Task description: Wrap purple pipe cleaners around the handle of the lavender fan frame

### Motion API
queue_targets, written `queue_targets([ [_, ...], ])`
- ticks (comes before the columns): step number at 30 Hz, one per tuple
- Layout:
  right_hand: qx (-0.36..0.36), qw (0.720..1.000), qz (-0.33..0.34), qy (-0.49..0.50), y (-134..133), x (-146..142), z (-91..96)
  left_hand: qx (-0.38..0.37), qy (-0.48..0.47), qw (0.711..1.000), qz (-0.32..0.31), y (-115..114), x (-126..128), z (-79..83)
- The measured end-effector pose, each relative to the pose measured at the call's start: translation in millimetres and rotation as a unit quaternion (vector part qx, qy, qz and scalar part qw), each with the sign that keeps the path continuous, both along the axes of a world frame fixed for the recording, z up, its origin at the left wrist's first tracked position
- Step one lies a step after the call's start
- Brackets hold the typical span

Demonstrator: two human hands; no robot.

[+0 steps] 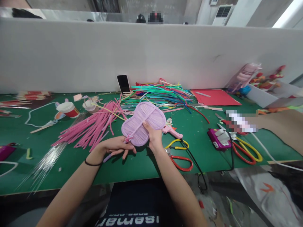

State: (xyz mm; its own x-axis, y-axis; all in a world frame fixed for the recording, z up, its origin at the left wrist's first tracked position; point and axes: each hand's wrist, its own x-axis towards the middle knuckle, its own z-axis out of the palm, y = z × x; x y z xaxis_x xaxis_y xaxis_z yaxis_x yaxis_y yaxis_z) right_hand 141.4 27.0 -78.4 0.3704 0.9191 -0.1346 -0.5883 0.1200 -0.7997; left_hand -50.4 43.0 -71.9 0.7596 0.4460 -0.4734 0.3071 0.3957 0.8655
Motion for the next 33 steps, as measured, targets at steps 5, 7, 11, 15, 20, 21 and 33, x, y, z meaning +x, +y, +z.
queue_targets([
  [5, 0.007, 1.0, -0.006, 0.005, 1.9, -2.7, -0.9, 0.028, -0.039, 0.986, 0.161, 3.3, 4.0, -4.2],
  [7, -0.009, 1.0, 0.002, -0.001, 1.0, -5.1, 0.2, 0.045, -0.061, 0.965, 0.25, 7.8, 4.6, -6.1],
  [11, -0.022, 0.998, 0.03, -0.041, -14.2, -0.8, 4.1, 0.067, -0.11, 0.908, 0.4, 19.2, -2.6, -5.7],
  [15, 0.019, 0.966, 0.027, -0.258, -42.4, 33.6, 6.9, 0.075, -0.152, 0.841, 0.514, 30.7, -12.0, -4.3],
  [20, -0.094, 0.68, -0.039, -0.726, -56.4, 100.2, 6.2, 0.059, -0.156, 0.785, 0.597, 40.9, -15.4, -7.8],
  [21, -0.136, 0.622, -0.034, -0.77, -54.5, 110.5, 5.2, 0.057, -0.155, 0.777, 0.608, 41.9, -15.6, -8.5],
  [33, -0.226, 0.513, 0.007, -0.828, 5.9, 141.3, 5.3, 0.052, -0.149, 0.757, 0.634, 40.1, -12.1, -7.4],
])
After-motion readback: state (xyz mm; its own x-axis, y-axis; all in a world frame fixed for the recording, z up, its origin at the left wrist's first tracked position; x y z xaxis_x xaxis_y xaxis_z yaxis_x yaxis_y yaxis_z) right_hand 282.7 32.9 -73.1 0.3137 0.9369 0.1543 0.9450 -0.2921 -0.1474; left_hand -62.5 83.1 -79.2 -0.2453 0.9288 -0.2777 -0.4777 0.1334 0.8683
